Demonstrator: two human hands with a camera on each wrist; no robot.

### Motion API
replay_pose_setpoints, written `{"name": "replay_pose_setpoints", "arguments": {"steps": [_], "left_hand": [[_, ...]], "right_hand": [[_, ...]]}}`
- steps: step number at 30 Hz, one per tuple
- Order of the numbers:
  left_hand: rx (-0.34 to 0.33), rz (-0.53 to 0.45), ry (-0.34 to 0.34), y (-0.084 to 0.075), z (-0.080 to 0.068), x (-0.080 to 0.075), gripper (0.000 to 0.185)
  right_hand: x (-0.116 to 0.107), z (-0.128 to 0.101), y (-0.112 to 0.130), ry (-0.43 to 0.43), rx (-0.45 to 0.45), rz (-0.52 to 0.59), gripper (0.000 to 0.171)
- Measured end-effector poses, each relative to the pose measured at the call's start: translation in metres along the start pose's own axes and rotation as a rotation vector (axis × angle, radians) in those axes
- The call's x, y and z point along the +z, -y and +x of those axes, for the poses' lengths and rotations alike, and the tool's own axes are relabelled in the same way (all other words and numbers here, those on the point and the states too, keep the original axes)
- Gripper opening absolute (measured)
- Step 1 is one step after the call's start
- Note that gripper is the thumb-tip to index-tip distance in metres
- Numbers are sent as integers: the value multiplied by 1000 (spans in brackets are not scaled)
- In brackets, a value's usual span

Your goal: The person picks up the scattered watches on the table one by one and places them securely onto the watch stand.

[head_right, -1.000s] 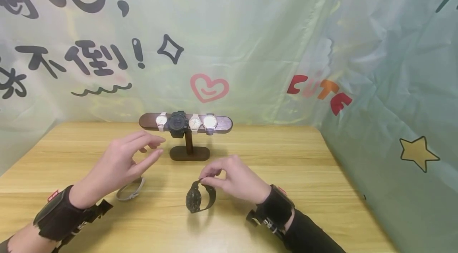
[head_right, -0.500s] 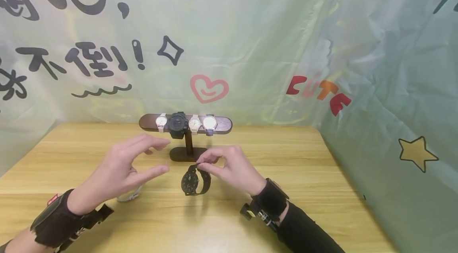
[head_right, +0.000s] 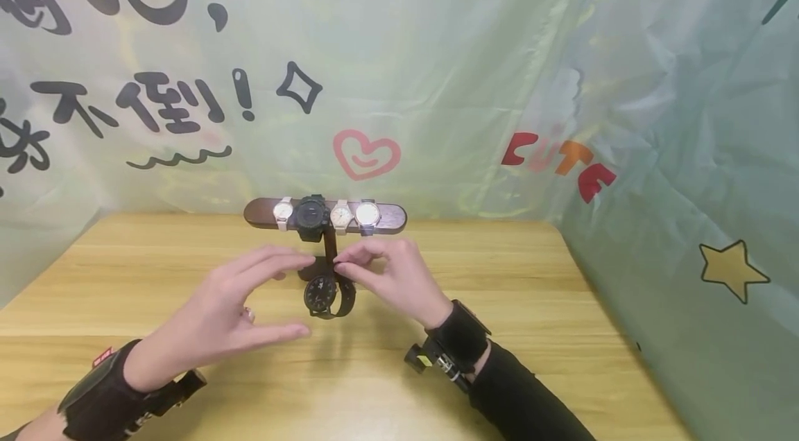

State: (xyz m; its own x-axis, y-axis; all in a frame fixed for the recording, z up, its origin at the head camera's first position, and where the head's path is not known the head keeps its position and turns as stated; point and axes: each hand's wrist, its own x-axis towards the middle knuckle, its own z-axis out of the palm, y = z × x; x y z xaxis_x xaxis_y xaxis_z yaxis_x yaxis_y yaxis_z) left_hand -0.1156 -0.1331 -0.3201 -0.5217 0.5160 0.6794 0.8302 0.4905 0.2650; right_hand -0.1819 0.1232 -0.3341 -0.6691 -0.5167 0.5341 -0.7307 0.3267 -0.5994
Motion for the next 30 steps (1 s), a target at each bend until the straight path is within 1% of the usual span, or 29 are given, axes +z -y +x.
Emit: {"name": "replay_pose_setpoints", "arguments": {"steps": [3,8,11,21,30], "left_hand": [[-19,2,-11,-3,0,1,75],[-1,8,-63,-7,1,2,76],[4,4,-82,-7,2,2,75],[2,-22,-105,-7,3,0,66],[9,-27,-107,-6,3,-1,61]], "right_hand": [[2,3,2,-12,5,11,7],[5,8,6,-22,26,51,7],[8,10,9,-22,39,80,7],[14,14,15,-16,20,143,8],[16,13,13,-6,0,156,7]]}}
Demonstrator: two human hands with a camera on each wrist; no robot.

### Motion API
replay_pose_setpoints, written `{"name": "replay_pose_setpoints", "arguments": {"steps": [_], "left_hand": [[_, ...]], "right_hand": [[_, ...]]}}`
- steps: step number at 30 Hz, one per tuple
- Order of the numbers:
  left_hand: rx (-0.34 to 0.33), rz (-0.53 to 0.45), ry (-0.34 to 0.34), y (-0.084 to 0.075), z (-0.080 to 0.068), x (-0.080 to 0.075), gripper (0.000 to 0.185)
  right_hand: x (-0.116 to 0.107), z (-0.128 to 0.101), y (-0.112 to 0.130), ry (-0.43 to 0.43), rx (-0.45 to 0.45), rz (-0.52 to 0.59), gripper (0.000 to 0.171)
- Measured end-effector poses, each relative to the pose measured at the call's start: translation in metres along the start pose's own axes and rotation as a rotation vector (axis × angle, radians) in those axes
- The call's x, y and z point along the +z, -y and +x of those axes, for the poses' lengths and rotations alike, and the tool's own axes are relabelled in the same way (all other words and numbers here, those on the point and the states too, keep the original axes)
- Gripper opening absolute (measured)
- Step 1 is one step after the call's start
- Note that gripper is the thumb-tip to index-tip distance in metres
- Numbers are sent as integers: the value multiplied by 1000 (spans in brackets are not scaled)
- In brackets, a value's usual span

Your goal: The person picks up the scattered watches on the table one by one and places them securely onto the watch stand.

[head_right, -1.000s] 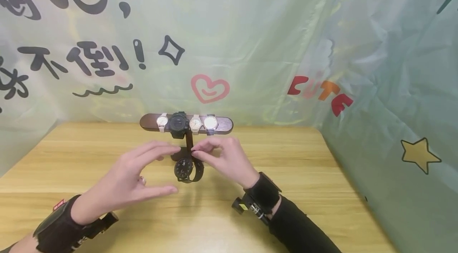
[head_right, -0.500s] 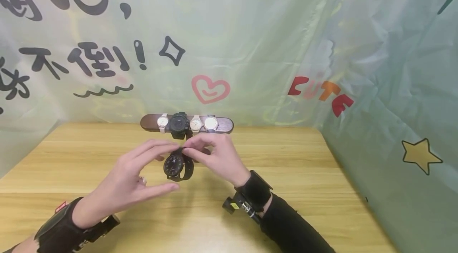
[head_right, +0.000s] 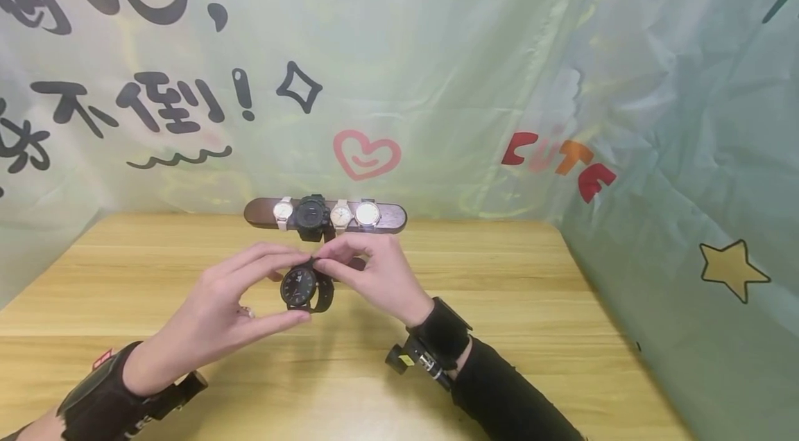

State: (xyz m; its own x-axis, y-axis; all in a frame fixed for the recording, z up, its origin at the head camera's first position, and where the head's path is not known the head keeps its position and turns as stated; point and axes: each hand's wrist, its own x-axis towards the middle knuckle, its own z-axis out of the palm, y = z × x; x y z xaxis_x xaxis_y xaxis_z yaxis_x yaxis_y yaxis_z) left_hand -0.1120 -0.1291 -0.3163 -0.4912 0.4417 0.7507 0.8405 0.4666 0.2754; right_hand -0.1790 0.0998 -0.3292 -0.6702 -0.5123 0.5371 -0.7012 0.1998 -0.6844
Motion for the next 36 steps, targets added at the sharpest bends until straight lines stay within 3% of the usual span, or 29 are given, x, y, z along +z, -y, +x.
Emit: {"name": "replay_pose_setpoints", "arguments": {"steps": [16,29,36], "left_hand": [[-96,44,74,0,-1,-4,59],[-55,57,51,3,0,-9,57],[-86,106,56,6,1,-17,60]], "right_hand": [[2,-1,-1,52,24,-21,11],[-7,0,1,66,-1,-63,16],[-27,1,3,30,-17,-172,19]]}}
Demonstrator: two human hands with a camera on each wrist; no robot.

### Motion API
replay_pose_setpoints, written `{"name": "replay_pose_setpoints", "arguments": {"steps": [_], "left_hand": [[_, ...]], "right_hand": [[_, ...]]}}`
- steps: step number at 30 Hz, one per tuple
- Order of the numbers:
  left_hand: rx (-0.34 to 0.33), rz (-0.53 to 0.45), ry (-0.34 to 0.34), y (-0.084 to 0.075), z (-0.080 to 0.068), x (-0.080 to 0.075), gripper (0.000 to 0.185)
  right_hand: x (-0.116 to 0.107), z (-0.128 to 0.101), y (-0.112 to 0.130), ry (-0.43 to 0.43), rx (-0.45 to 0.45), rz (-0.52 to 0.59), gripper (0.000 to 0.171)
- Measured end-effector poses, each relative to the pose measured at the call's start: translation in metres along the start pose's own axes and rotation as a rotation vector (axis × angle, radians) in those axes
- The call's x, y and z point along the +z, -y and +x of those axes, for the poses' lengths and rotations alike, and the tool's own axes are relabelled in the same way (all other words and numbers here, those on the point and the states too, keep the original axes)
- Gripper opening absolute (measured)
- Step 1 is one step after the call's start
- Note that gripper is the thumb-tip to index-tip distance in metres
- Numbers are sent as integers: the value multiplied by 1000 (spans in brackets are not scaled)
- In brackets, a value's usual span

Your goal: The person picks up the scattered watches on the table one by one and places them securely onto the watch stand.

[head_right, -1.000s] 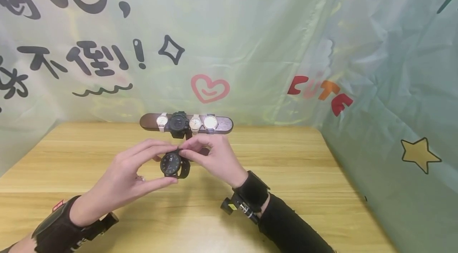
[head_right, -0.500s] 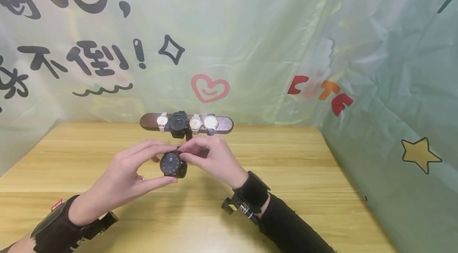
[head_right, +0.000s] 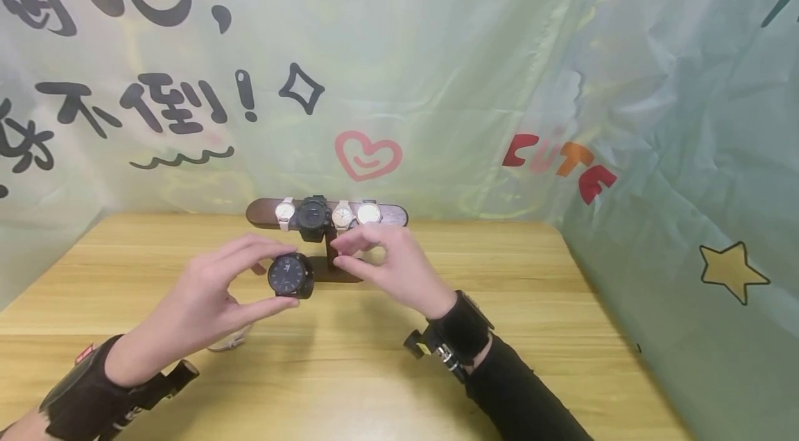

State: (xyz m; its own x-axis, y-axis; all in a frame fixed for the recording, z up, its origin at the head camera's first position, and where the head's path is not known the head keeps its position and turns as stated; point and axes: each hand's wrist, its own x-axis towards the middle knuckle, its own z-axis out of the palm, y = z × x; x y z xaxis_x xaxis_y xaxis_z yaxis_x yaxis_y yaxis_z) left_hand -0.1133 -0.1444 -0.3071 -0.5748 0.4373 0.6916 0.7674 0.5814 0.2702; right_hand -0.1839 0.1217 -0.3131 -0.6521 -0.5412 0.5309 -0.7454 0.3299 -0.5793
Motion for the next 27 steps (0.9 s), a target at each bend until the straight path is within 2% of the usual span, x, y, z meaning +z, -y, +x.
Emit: {"name": "replay_pose_setpoints", "arguments": {"steps": [7,13,20,27], "left_hand": [[-1,42,-1,4,1,-9,61],[-4,63,-5,7,3,-14,64],[2,69,-12,12,2,-18,61],[17,87,-8,19,4,-23,58]], "right_hand": [[-31,0,-11,-64,15,-182,26],[-46,-1,-22,-87,93,-318,40],[-44,-1,-38,-34,193,-371,53],[-42,2,-49,-39,193,-371,49]]}}
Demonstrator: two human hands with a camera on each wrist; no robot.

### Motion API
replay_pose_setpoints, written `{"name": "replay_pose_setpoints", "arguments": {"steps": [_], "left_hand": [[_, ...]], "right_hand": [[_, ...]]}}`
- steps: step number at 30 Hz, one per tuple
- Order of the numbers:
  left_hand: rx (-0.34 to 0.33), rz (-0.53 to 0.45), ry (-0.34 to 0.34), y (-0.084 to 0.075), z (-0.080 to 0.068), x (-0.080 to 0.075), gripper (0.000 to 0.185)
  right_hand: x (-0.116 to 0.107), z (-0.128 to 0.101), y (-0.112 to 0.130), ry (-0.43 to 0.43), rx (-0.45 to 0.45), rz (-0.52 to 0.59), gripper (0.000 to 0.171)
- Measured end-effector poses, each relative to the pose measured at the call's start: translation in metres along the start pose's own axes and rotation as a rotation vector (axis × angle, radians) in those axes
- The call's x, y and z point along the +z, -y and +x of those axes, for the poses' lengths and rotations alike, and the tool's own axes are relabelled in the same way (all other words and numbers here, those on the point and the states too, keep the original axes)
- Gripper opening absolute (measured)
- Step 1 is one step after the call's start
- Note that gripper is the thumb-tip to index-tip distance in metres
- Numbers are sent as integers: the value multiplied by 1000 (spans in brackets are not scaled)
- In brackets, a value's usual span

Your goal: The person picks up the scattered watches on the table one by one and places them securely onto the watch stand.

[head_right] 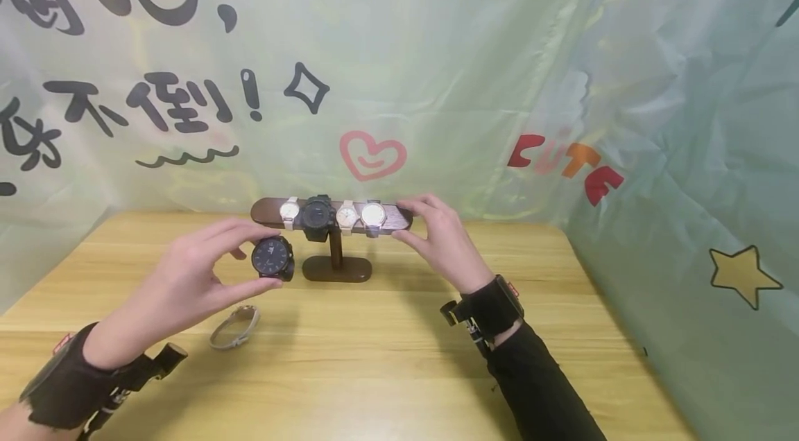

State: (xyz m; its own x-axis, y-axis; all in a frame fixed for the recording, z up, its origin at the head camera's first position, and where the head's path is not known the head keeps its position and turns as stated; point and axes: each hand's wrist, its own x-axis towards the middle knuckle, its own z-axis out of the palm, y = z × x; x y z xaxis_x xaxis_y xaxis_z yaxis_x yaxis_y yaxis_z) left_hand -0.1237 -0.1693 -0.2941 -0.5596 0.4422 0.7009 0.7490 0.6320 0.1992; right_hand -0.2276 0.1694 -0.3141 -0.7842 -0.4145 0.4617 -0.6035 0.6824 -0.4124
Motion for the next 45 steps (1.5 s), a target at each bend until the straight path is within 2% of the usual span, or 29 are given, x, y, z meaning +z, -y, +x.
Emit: {"name": "replay_pose_setpoints", "arguments": {"steps": [5,12,22,36,45], "left_hand": [[-5,44,3,7,0,-6,59],[-51,122,15,21,-1,-14,59],[-97,175,18,40,-3,-23,57],[-151,227,27,64,-6,-25,58],[-243,208,74,78,-2,-21,56]], "right_hand": [[1,0,-2,-5,-2,12,47],[2,0,-4,-6,-15,22,46],[1,1,-4,-5,-6,27,46],[3,1,-5,-6,-5,25,47],[3,0,-4,-1,8,25,47]]}}
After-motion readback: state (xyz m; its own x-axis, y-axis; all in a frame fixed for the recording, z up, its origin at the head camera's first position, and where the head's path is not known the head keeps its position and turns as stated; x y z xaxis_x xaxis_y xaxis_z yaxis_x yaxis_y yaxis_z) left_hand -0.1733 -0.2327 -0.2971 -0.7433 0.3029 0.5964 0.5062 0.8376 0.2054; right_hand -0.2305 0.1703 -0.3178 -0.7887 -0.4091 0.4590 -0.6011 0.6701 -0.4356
